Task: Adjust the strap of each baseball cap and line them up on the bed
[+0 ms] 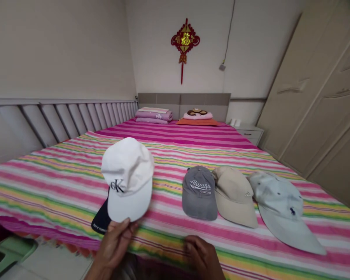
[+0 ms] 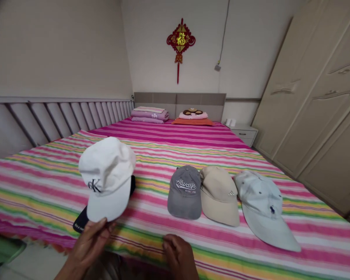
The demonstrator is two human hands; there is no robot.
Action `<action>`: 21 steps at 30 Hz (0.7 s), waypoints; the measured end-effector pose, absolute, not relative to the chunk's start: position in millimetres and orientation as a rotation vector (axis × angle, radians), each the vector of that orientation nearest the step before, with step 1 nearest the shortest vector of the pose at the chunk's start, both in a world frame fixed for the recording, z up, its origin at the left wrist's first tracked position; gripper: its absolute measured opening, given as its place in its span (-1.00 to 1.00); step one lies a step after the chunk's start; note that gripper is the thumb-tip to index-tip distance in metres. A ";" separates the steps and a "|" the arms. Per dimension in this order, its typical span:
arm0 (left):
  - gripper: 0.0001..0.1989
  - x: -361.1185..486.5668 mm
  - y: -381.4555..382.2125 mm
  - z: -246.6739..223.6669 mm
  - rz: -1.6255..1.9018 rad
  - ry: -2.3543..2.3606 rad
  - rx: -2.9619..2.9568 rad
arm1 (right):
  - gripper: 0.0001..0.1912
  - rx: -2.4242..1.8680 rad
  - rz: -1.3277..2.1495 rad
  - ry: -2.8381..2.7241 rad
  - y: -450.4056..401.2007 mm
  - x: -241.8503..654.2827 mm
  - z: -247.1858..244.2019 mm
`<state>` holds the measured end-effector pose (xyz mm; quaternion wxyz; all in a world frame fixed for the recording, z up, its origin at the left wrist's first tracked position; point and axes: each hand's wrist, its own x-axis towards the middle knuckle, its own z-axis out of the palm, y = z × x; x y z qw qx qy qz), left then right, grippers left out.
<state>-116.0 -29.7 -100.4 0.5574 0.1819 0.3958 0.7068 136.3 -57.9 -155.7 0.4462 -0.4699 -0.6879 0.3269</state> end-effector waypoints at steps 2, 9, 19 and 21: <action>-0.44 -97.2 -39.1 -117.3 1.491 0.912 0.458 | -0.55 -1.082 1.170 -1.445 -51.2 134.1 -138.5; -0.64 -50.6 -63.7 -166.7 1.143 0.830 0.574 | -0.25 -0.699 1.471 -1.071 -31.4 135.1 -76.1; -0.72 -83.8 -52.9 -165.6 1.053 0.644 0.543 | -0.64 -0.590 1.541 -0.594 -40.6 146.9 -65.3; -0.78 -90.5 -43.8 -158.5 1.033 0.631 0.514 | -0.63 -0.568 1.601 -0.541 -43.3 147.1 -68.1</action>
